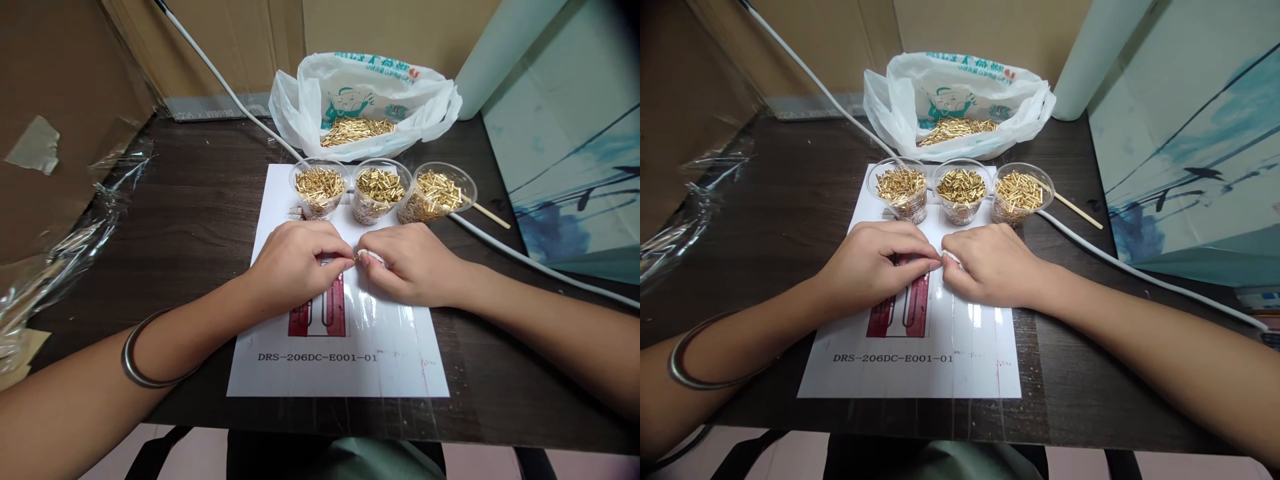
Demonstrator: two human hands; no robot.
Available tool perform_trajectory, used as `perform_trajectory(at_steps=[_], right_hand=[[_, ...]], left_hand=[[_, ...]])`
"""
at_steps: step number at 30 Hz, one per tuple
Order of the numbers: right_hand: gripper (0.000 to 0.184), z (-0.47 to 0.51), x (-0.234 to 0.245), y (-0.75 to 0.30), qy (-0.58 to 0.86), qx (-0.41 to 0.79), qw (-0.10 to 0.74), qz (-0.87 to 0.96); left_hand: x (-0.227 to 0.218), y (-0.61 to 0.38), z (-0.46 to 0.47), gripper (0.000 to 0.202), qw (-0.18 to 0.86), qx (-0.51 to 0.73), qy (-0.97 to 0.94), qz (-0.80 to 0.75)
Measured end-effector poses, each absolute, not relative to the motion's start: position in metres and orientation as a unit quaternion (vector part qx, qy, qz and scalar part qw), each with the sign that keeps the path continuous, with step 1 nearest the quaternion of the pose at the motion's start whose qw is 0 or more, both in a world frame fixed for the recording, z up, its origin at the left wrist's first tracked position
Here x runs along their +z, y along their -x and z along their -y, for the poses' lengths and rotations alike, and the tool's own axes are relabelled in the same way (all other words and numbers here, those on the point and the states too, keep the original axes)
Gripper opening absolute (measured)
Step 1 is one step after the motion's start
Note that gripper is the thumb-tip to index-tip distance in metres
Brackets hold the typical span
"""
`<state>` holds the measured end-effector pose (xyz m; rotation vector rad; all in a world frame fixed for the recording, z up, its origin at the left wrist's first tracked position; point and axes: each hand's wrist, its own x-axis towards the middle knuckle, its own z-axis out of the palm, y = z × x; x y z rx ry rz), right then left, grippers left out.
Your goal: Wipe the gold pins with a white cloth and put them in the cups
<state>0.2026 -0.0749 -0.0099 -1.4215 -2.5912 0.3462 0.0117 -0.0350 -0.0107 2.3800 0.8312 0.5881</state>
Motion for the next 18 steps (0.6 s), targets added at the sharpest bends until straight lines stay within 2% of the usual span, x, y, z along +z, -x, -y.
perform_trajectory(at_steps=[13,18], right_hand=[[0.021,0.0767,-0.0103,-0.2045,0.469,0.131,0.111,0.866],[0.02,0.0766,-0.0053,-0.2029,0.469,0.138,0.086,0.868]], left_hand=[[-0.0097,-0.0113,0.036,0.013,0.273,0.215,-0.888,-0.301],[-0.01,-0.011,0.0364,0.013,0.277,0.219,-0.887,-0.298]])
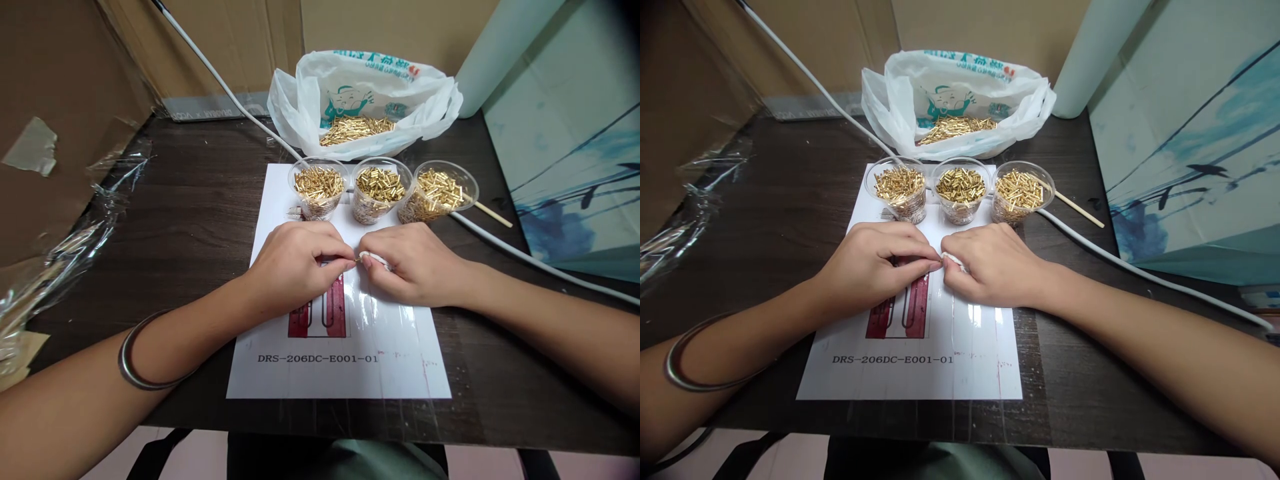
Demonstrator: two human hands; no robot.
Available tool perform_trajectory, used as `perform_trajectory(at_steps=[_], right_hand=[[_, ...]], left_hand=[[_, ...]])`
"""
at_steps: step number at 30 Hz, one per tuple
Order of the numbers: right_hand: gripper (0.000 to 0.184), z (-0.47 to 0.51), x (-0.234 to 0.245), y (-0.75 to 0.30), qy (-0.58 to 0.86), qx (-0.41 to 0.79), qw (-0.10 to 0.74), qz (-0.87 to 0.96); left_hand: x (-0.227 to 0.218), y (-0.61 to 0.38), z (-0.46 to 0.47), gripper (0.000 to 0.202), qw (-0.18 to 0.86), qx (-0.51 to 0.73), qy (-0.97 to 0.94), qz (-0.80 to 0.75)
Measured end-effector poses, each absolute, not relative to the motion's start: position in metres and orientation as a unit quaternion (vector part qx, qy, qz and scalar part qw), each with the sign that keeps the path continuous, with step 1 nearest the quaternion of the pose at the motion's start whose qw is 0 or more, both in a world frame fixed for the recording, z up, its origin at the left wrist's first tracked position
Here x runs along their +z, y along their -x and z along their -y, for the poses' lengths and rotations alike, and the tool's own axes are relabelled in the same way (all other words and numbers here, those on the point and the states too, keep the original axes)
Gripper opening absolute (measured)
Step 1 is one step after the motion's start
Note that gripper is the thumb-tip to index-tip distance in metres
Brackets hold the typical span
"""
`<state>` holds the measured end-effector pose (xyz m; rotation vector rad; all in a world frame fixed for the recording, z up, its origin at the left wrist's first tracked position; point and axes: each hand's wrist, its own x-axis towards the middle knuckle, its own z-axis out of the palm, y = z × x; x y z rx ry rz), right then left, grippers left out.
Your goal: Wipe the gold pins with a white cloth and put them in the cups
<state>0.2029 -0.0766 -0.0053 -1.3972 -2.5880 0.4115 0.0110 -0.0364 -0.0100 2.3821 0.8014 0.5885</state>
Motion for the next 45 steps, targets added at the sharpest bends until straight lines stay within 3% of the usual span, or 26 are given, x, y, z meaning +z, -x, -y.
perform_trajectory(at_steps=[15,45], right_hand=[[0.021,0.0734,-0.0074,-0.2028,0.46,0.143,0.076,0.873],[0.025,0.0756,-0.0055,-0.2027,0.463,0.133,0.045,0.875]], left_hand=[[-0.0105,-0.0091,0.037,0.019,0.236,0.2,-0.916,-0.255],[-0.0077,-0.0092,0.0359,0.015,0.255,0.189,-0.905,-0.285]])
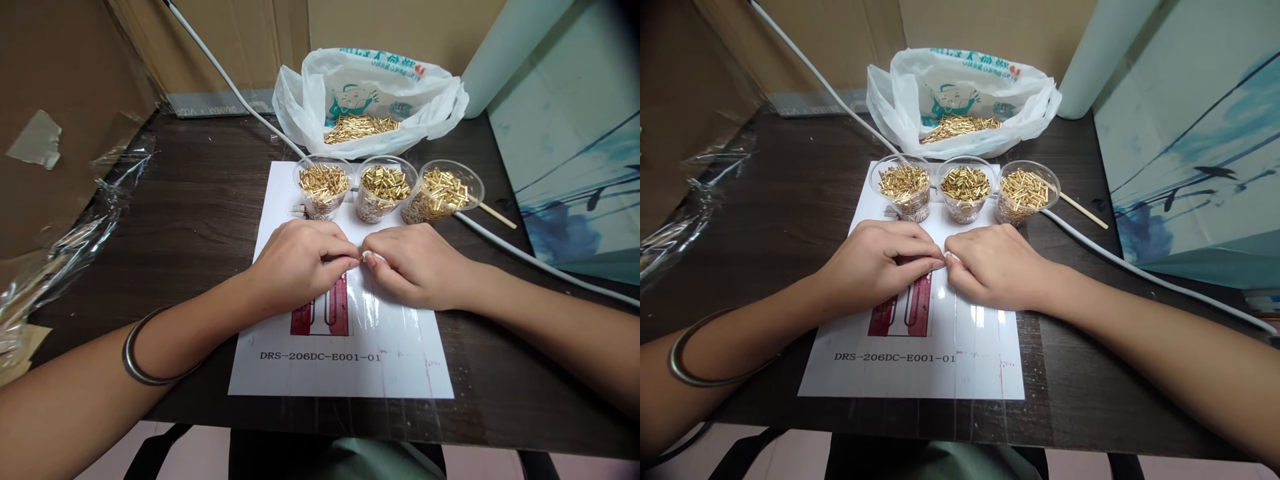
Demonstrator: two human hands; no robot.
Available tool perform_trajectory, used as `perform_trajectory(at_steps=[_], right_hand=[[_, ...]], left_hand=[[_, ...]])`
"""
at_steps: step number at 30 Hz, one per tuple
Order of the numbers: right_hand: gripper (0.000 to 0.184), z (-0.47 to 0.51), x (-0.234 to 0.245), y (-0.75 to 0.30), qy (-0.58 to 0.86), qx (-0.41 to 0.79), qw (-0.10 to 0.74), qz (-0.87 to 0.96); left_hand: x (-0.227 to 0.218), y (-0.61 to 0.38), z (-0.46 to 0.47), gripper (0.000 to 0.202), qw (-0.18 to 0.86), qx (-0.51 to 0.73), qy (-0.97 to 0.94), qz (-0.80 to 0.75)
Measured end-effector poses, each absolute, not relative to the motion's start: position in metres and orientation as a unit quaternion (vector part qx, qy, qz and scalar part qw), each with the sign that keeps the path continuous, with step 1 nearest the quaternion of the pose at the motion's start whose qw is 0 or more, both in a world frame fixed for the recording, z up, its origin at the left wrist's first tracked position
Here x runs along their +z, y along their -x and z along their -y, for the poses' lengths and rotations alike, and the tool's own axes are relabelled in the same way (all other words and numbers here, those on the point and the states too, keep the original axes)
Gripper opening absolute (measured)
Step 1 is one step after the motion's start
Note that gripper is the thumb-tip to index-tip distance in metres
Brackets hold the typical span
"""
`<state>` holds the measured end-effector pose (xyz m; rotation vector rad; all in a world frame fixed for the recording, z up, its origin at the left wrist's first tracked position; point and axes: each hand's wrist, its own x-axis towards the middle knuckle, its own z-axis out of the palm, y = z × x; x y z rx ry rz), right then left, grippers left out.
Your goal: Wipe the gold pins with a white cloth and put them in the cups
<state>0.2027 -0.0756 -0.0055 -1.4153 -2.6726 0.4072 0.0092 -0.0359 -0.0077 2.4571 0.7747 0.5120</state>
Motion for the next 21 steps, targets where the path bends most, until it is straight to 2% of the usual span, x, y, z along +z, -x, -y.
perform_trajectory(at_steps=[21], right_hand=[[0.023,0.0764,-0.0042,-0.2005,0.476,0.138,0.055,0.867]], left_hand=[[-0.0087,-0.0087,0.0354,0.016,0.268,0.188,-0.903,-0.28]])
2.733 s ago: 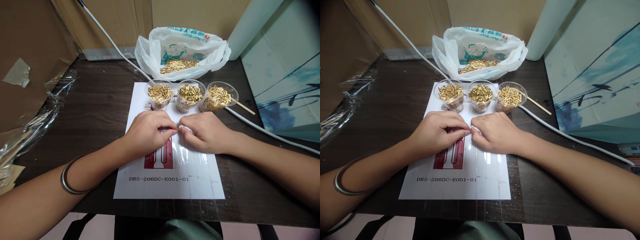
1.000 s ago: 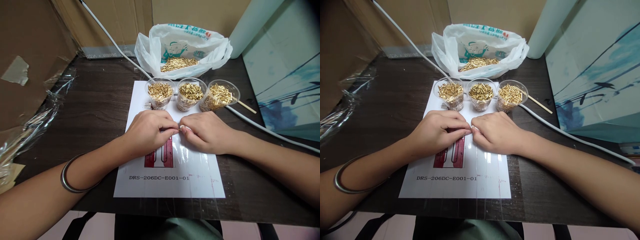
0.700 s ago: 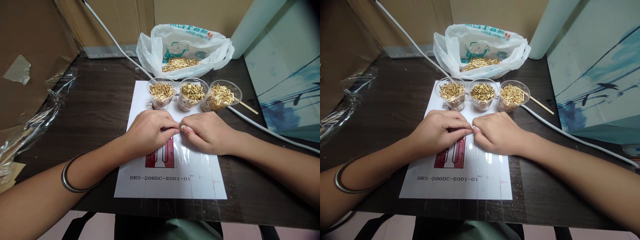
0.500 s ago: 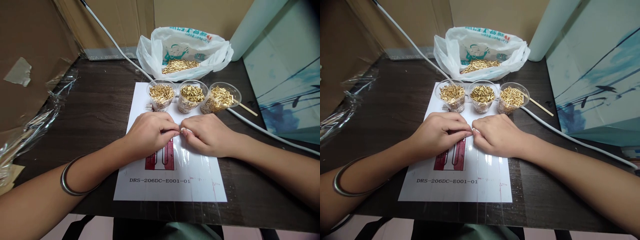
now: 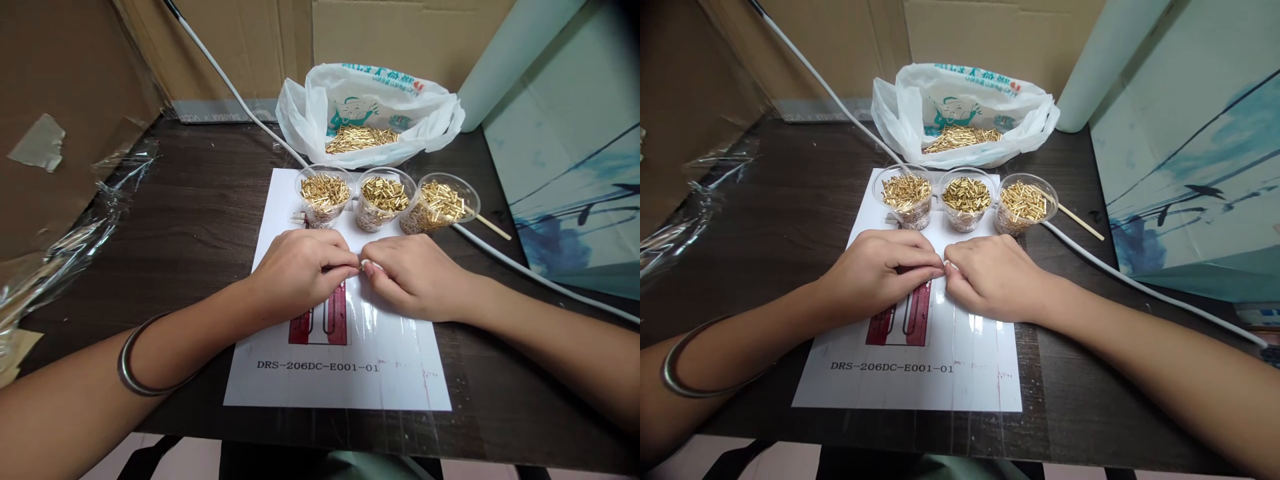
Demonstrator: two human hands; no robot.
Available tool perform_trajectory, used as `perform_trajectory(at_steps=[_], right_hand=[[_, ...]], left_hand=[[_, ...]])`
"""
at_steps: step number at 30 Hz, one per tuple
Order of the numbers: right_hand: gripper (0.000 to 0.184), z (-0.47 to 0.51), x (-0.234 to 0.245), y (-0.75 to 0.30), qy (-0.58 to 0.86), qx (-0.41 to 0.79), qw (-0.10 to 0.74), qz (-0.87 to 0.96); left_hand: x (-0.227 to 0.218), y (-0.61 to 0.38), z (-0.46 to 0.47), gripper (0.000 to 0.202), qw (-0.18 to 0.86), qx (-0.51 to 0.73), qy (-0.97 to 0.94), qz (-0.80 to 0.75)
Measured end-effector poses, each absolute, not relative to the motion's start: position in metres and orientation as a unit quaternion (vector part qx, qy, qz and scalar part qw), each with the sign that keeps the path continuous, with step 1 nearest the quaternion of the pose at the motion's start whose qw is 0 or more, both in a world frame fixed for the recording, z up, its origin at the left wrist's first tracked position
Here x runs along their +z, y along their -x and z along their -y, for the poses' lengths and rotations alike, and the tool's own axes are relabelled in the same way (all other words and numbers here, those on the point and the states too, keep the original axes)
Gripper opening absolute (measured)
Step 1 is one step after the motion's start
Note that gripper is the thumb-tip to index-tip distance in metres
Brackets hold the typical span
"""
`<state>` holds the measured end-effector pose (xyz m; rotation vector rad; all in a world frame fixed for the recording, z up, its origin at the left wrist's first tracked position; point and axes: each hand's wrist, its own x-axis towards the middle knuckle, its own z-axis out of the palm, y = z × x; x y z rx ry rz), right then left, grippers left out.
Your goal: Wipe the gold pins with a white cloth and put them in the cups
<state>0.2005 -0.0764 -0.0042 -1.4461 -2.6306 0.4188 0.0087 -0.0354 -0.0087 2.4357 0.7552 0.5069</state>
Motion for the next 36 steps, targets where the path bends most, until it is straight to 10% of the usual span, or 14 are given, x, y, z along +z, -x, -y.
perform_trajectory(at_steps=[36], right_hand=[[0.021,0.0779,-0.0035,-0.1996,0.477,0.123,0.047,0.869]], left_hand=[[-0.0095,-0.0095,0.038,0.018,0.257,0.188,-0.9,-0.299]])
